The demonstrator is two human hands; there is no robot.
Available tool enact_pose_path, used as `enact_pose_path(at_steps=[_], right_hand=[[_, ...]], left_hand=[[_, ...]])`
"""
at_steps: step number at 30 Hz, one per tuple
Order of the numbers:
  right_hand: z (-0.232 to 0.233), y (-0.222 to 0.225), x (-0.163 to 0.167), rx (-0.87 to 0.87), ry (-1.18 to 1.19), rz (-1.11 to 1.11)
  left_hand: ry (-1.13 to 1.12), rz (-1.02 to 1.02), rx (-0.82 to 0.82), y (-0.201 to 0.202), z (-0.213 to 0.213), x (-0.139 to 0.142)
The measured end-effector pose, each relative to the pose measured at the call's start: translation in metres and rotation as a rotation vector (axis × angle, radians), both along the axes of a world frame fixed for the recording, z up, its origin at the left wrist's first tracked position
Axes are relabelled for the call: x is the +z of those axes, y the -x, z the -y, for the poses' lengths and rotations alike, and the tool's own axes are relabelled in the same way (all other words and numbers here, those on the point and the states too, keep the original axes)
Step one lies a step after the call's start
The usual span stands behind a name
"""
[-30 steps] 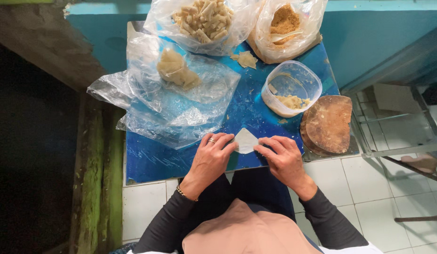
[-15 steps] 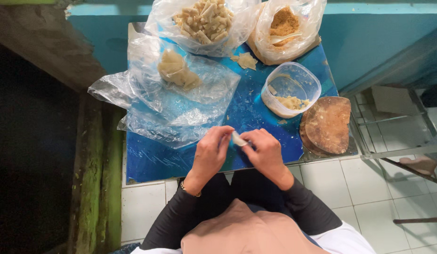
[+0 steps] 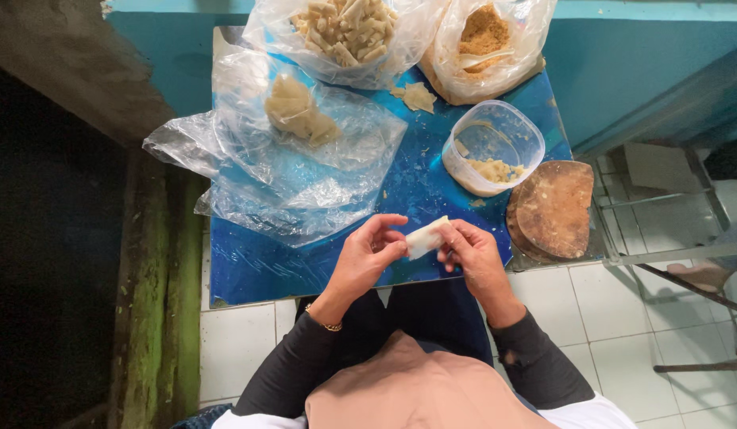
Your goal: The person sits at a small blue table and wraps filled pastries. They place filling from a plastic container onto a square dough wrapper, fold the wrapper over the filling, pinch it closed, and place the finished piece into a plastic bag with other completed pieces, repeating the cycle.
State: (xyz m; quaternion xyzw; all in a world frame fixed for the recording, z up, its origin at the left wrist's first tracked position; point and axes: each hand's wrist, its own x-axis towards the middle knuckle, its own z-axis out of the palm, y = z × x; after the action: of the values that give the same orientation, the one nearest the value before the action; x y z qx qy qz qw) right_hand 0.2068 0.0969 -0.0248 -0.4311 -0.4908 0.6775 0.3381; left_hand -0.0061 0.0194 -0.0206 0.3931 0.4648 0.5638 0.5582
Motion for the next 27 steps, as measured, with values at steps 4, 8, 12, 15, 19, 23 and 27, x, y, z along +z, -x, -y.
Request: enact_pose_path(at_steps=[4, 8, 12, 15, 19, 23, 27], right_hand=[[0.002, 0.005, 0.009, -0.062, -0.385, 0.310], [0.009, 0.017, 0.019, -0.103, -0.487, 0.384], [0.019, 0.022, 0.029, -0.127, -0.868, 0.676], [0.025, 0.022, 0.036, -0.116, -0.988, 0.811], [0.032, 0.019, 0.043, -0.114, -1.039, 0.858], [0.022, 0.004, 0.053, -0.170, -1.206, 0.903], [-0.027, -0.032, 0.075, -0.154, -1.339, 1.179]], left_hand=[[-0.061, -0.283, 0.097, -0.003, -0.008, 0.012], [-0.125, -0.297, 0.099, -0.001, -0.019, 0.023], [-0.217, -0.452, 0.141, -0.005, -0.018, 0.025], [-0.345, -0.699, 0.188, -0.008, -0.011, 0.024], [-0.360, -0.953, 0.198, -0.004, -0.005, 0.026], [-0.379, -1.156, 0.286, 0.000, -0.004, 0.029], [-0.501, -1.228, 0.277, 0.004, 0.001, 0.027]])
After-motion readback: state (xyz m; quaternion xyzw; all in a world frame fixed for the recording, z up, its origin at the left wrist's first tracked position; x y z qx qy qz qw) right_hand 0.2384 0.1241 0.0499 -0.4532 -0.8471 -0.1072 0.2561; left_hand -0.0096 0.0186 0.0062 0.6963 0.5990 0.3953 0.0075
